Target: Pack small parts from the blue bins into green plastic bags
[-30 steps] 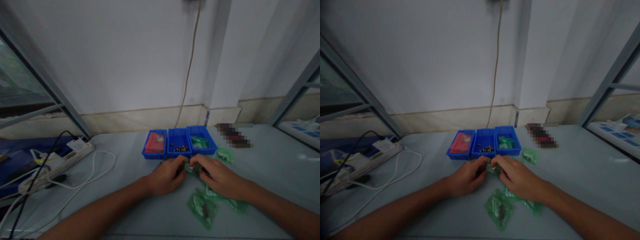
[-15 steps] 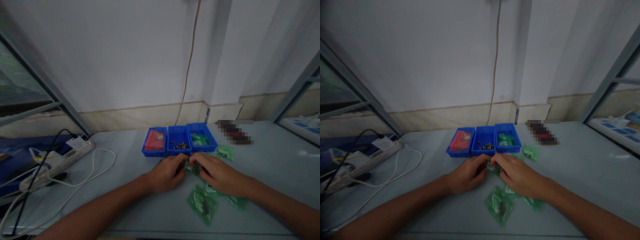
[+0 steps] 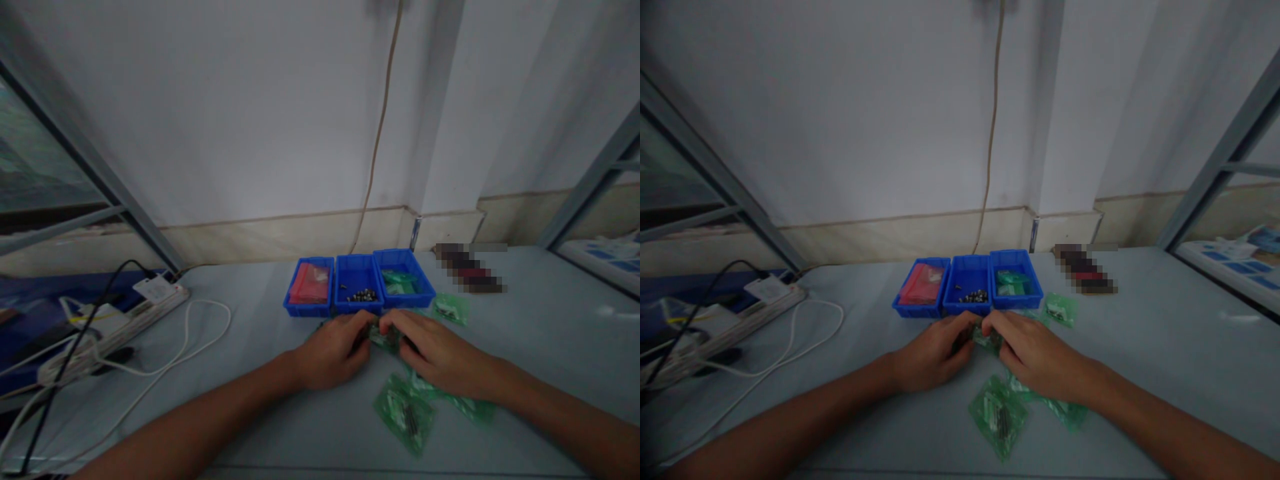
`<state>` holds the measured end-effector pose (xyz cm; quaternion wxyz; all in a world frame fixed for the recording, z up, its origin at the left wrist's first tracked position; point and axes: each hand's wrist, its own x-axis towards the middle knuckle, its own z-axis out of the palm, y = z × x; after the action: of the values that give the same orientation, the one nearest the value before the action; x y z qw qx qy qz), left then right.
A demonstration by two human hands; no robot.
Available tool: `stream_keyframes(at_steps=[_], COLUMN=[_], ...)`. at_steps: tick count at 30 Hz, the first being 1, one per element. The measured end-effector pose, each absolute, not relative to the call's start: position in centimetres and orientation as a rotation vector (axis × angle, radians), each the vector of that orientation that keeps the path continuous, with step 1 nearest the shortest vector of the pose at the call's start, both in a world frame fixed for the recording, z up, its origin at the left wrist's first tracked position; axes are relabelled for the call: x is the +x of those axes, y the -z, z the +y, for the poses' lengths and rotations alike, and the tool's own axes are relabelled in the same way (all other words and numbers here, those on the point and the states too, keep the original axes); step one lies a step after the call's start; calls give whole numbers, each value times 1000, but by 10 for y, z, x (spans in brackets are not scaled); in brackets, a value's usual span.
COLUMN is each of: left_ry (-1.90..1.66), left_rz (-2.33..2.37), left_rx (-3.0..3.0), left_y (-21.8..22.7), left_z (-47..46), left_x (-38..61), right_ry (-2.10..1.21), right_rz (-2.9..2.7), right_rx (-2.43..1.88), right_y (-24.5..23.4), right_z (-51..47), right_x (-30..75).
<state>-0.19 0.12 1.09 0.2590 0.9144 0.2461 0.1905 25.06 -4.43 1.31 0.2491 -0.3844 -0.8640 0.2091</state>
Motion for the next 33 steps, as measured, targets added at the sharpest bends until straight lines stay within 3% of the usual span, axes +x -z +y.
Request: stream_keyframes(at_steps=[33], left_ry=[-529], left_rz=[668], left_rx=[2491], left_y=[-9], left_z=[2], left_x=[-1], right_ry=[-558], right_rz=[-2374], right_rx=[-1063], right_y=[-15], right_z=[-44], right_x=[250])
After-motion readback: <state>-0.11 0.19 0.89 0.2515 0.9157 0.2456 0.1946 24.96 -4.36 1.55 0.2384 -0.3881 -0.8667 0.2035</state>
